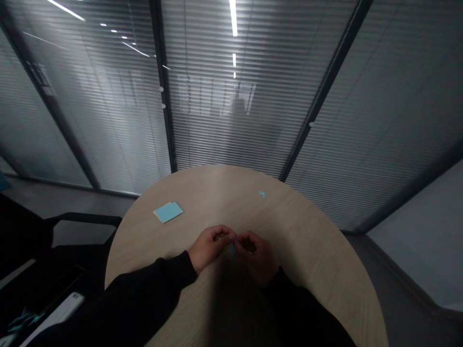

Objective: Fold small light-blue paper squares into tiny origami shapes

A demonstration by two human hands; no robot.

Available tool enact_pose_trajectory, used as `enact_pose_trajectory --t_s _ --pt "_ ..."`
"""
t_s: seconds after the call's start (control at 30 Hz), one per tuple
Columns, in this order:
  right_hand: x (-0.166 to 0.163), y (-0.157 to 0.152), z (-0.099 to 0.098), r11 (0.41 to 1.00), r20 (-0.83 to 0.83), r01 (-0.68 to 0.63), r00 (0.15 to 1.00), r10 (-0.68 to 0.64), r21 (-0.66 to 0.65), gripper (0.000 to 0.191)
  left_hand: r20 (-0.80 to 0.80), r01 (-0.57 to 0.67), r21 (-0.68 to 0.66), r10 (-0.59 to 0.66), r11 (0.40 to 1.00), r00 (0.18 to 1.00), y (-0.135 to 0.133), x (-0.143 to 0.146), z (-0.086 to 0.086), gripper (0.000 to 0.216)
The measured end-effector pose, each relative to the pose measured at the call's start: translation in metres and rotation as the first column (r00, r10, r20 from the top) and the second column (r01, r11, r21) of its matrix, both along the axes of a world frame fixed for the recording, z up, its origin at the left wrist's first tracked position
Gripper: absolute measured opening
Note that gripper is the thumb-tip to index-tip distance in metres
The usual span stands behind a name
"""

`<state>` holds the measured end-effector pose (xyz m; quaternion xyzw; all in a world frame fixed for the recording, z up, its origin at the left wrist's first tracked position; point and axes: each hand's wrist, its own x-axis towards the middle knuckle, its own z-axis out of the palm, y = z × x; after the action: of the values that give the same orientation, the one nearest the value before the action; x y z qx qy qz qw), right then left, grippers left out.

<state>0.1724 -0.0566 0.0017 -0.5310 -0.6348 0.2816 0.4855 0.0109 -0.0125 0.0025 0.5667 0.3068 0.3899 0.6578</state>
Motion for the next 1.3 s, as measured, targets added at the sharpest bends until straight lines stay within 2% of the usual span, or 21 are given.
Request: enact_pose_trajectory --t_s 0.17,0.4,0.57,0.67,0.77,0.9,1.03,1.13,1.3 --pt "-0.001 0.000 0.000 1.000 0.024 -0.010 1.000 0.010 0.011 0.021 0.046 -0.007 -0.046 0.009 0.999 0.999 -0.003 0.000 0.000 0.036" --pt "-0.003 -0.001 0.003 1.000 -0.005 -0.018 1.000 0.018 -0.003 0.024 0.125 -0.004 -0.037 0.009 0.999 0.992 -0.003 0.000 -0.002 0.035" --pt "-0.001 0.001 0.001 0.999 -0.061 -0.021 0.998 0.018 -0.041 0.029 0.097 -0.007 -0.064 0.014 0.998 0.995 -0.002 0.002 0.000 0.041" --pt "0.002 0.004 0.000 0.997 -0.154 0.009 0.988 -0.019 -0.071 0.031 0.095 0.050 -0.033 -0.047 0.998 0.994 0.001 0.003 -0.002 0.047" --pt "0.003 0.005 0.002 0.995 -0.205 0.026 0.978 -0.046 -0.098 0.031 0.038 0.093 -0.011 -0.092 0.996 0.995 0.004 0.004 -0.005 0.042" --pt "0.002 0.004 0.004 0.994 -0.232 -0.005 0.973 -0.022 -0.113 0.031 -0.031 0.030 0.018 -0.030 0.999 0.999 0.004 0.002 -0.006 0.042" --pt "0.003 0.006 -0.001 0.986 -0.270 -0.090 0.962 0.048 -0.143 0.031 -0.047 -0.004 0.014 0.004 1.000 0.999 0.003 0.001 -0.004 0.043" --pt "0.006 0.007 -0.004 0.982 -0.259 -0.097 0.964 0.053 -0.159 0.030 -0.059 -0.010 0.021 0.012 1.000 0.998 0.003 0.001 -0.005 0.042" --pt "0.005 0.006 -0.002 0.987 -0.152 -0.070 0.987 0.048 -0.144 0.027 -0.105 -0.026 0.061 0.032 0.998 0.994 0.004 0.002 -0.009 0.043"
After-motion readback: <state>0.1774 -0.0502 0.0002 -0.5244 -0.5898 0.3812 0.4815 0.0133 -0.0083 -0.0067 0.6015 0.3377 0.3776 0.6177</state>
